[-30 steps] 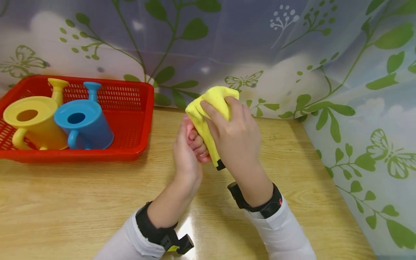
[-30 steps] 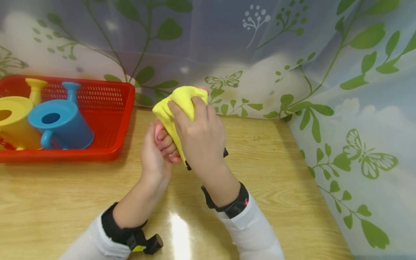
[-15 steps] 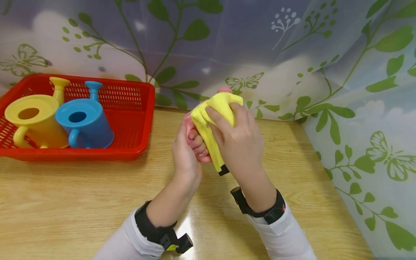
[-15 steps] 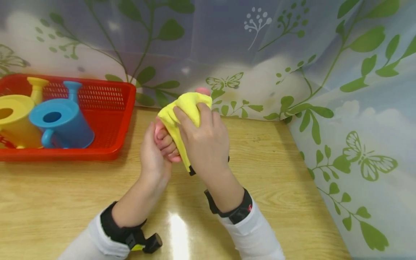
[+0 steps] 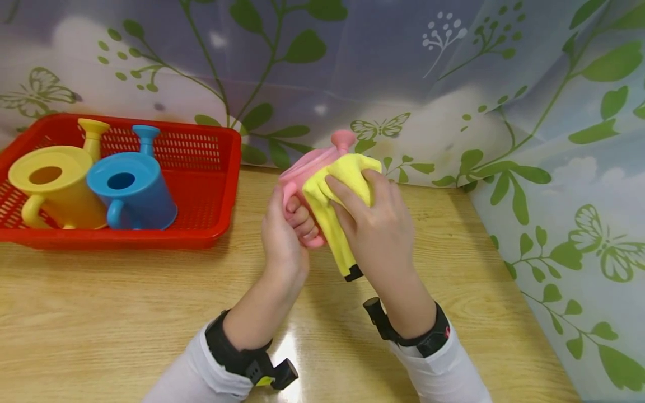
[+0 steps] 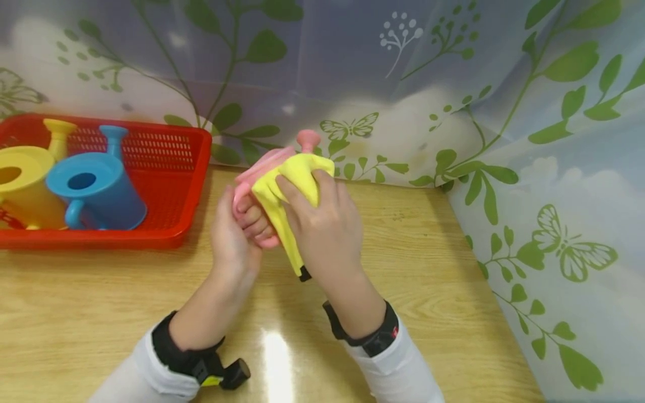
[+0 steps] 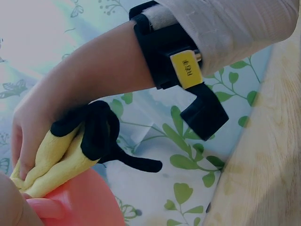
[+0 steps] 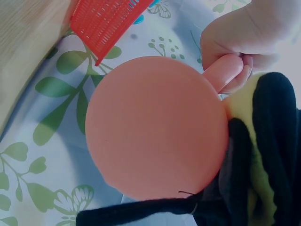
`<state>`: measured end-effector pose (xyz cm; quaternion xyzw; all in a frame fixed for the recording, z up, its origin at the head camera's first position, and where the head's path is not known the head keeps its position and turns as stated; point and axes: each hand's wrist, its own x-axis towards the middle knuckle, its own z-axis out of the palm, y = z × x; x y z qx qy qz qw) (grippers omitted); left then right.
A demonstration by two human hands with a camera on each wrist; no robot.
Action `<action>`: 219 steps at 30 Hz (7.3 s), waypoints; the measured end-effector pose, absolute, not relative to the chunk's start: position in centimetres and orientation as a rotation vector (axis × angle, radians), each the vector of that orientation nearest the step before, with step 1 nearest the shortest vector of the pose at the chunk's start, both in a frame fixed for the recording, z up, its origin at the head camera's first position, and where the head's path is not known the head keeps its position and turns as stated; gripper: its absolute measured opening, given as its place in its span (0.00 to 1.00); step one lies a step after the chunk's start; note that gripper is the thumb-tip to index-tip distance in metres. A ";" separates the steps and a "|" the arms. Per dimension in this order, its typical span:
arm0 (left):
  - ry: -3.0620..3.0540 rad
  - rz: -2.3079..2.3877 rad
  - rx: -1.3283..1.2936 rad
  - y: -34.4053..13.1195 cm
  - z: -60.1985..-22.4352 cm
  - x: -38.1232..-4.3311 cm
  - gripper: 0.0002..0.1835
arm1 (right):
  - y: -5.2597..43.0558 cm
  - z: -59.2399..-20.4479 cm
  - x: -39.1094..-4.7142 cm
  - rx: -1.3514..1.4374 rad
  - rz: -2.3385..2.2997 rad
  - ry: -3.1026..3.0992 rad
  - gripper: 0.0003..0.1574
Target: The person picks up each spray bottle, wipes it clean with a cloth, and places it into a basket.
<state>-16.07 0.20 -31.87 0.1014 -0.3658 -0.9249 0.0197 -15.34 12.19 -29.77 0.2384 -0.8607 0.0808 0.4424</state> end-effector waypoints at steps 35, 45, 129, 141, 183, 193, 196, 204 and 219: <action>-1.036 -2.852 0.249 -0.7 -31.6 -16.3 0.24 | 16.5 -31.2 -14.2 0.730 0.364 -2.263 0.22; -1.039 -2.837 0.245 -0.8 -31.6 -16.4 0.23 | 17.6 -31.2 -13.1 0.735 0.305 -2.302 0.24; -1.182 -2.850 0.152 0.6 -31.9 -15.3 0.25 | 13.7 -27.4 -17.5 0.671 0.400 -2.209 0.17; -1.171 -2.885 0.105 0.9 -31.9 -15.3 0.25 | 13.5 -26.4 -18.5 0.648 0.456 -2.207 0.17; -1.110 -2.866 0.196 -0.7 -31.4 -16.1 0.23 | 16.6 -29.6 -16.7 0.761 0.604 -2.243 0.21; -1.110 -2.849 0.168 -0.7 -31.3 -15.9 0.23 | 18.0 -30.6 -16.1 0.786 0.634 -2.271 0.23; -1.109 -2.854 0.170 -0.7 -31.4 -15.9 0.23 | 18.4 -30.7 -15.9 0.799 0.636 -2.286 0.23; -1.114 -2.862 0.188 -0.8 -31.3 -16.0 0.23 | 19.3 -31.4 -15.9 0.836 0.664 -2.290 0.21; -1.093 -2.850 0.140 -1.2 -31.2 -16.1 0.23 | 21.1 -31.7 -15.6 0.927 0.762 -2.368 0.19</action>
